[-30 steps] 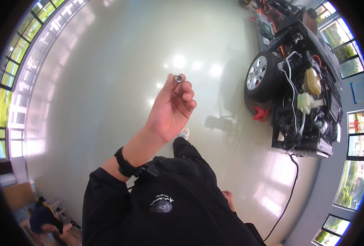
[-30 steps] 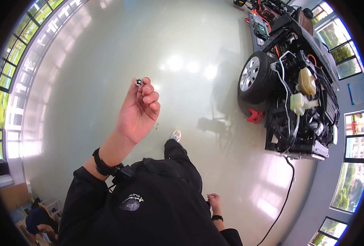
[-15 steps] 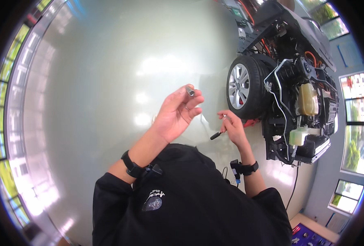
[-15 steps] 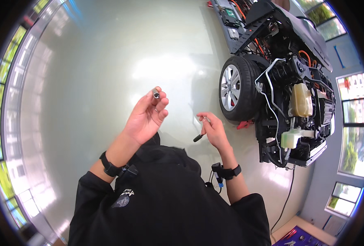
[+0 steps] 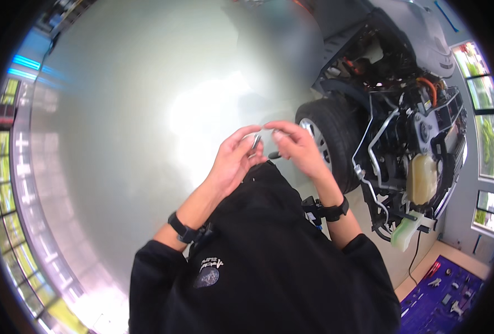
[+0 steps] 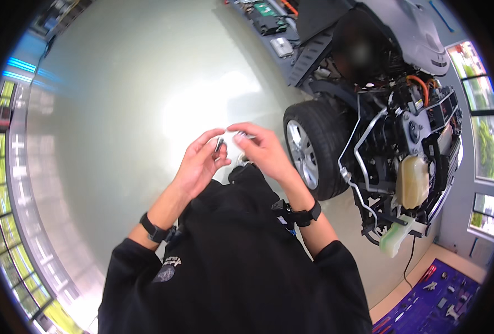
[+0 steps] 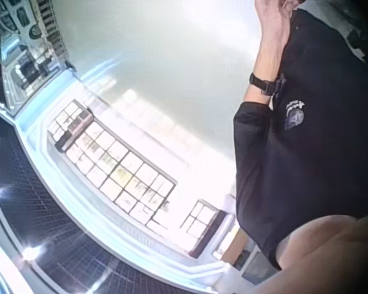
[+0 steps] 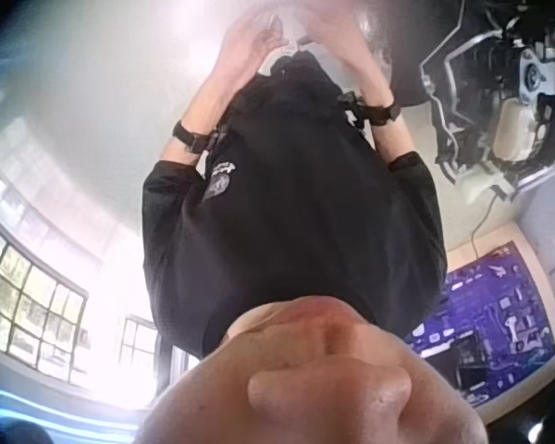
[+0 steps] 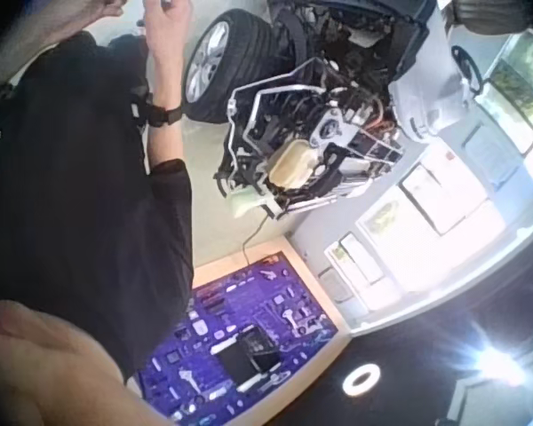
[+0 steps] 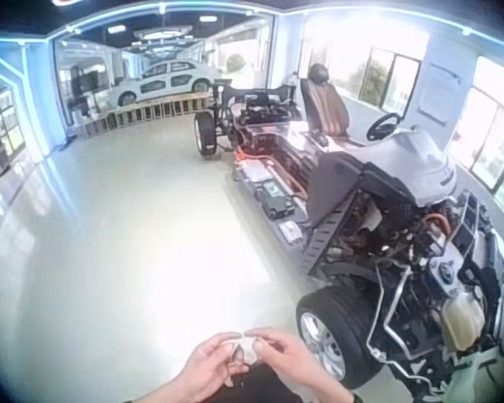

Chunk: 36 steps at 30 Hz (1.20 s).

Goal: The person selects a socket and ratchet from a tool kit and uses them to loosen and remove bolts from a metal component under the hood of a car. The person then removes the component from the vehicle.

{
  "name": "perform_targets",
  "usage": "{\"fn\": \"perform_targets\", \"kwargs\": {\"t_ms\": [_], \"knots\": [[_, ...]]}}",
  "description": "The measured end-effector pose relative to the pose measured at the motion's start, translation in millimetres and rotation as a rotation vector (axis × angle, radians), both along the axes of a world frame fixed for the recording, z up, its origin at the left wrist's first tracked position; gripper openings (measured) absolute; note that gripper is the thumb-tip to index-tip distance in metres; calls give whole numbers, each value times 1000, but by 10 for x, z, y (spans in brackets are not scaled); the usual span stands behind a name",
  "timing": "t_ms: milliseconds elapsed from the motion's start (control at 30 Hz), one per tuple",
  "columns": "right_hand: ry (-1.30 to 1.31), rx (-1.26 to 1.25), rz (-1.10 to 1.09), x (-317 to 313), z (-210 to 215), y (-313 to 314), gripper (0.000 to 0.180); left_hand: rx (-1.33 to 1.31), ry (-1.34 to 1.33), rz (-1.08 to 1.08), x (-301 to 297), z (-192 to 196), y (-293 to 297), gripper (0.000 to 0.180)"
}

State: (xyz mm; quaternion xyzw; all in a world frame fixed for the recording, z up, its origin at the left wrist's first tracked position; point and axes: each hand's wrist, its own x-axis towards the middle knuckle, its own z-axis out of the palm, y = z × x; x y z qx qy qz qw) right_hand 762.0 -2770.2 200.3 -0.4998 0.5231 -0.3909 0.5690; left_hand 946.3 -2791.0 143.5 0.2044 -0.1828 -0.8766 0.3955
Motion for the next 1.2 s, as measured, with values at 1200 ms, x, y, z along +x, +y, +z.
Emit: {"fn": "perform_targets", "kwargs": {"t_ms": [1200], "knots": [[944,522,-1132,-4010,-5650,-6613,20,153,-1421,-1089,-284,-2376,-6101,25]]}}
